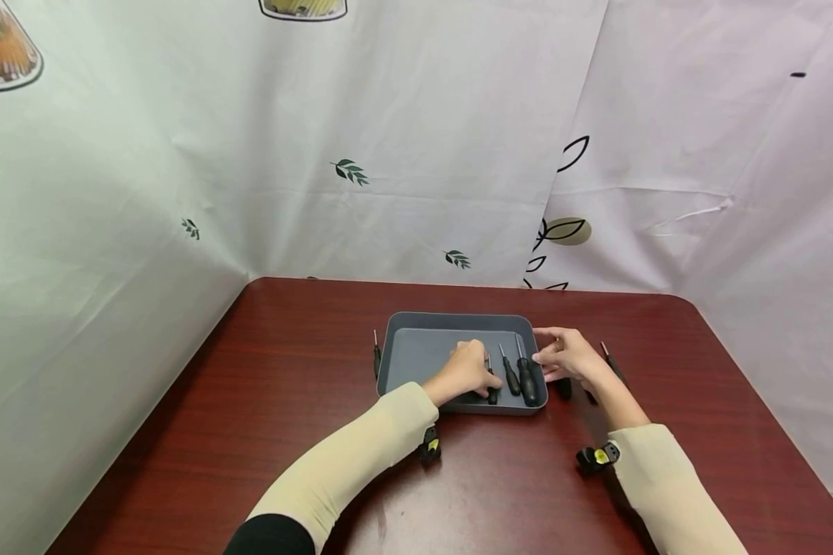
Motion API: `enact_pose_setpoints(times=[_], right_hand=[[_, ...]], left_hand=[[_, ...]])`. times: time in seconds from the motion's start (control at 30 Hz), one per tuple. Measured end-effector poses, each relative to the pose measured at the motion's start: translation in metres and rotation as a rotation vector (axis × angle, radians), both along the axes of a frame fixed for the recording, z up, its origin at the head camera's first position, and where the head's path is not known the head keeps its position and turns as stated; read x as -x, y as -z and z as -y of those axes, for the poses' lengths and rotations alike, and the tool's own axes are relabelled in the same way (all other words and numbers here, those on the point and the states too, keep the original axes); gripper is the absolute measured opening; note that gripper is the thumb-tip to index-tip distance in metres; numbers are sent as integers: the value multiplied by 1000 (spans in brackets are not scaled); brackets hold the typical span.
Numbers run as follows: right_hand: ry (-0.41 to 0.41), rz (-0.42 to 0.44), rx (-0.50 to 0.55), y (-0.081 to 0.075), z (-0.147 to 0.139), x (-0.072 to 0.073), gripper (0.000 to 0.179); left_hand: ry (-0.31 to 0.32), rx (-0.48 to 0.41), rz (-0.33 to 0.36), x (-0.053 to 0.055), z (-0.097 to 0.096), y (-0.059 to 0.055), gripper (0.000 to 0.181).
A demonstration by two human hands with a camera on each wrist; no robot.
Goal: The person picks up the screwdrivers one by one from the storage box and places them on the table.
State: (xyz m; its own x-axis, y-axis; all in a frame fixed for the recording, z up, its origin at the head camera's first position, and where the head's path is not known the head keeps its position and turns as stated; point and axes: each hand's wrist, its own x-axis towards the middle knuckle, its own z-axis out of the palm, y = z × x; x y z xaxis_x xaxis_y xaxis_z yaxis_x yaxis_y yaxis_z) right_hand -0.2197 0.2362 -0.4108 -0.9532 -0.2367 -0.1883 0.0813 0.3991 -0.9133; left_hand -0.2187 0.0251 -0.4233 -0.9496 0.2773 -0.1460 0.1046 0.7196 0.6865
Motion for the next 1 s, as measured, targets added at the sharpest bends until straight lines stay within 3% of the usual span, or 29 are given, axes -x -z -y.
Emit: enact_pose_setpoints(times=[0.1, 0.27, 0.47, 0.63, 0.8, 1.0], right_hand=[[6, 3, -1, 0, 0, 1, 62], [3, 13, -3, 1, 0, 2, 62], [-4, 7, -1, 0, 0, 2, 63], [-13, 11, 13, -1, -1, 2, 63], [-19, 11, 13, -2, -1, 1, 64], [-13, 16, 17, -1, -1, 2, 64]], left_hand=[[2, 14, -6, 1, 0, 0, 44], [8, 15, 6, 1, 2, 1, 42], [39, 10, 10, 3, 5, 0, 55], [57, -82, 44, 5, 8, -1, 63], [21, -253, 156, 5, 13, -3, 52], [-8, -323, 219, 6, 18, -7, 15]])
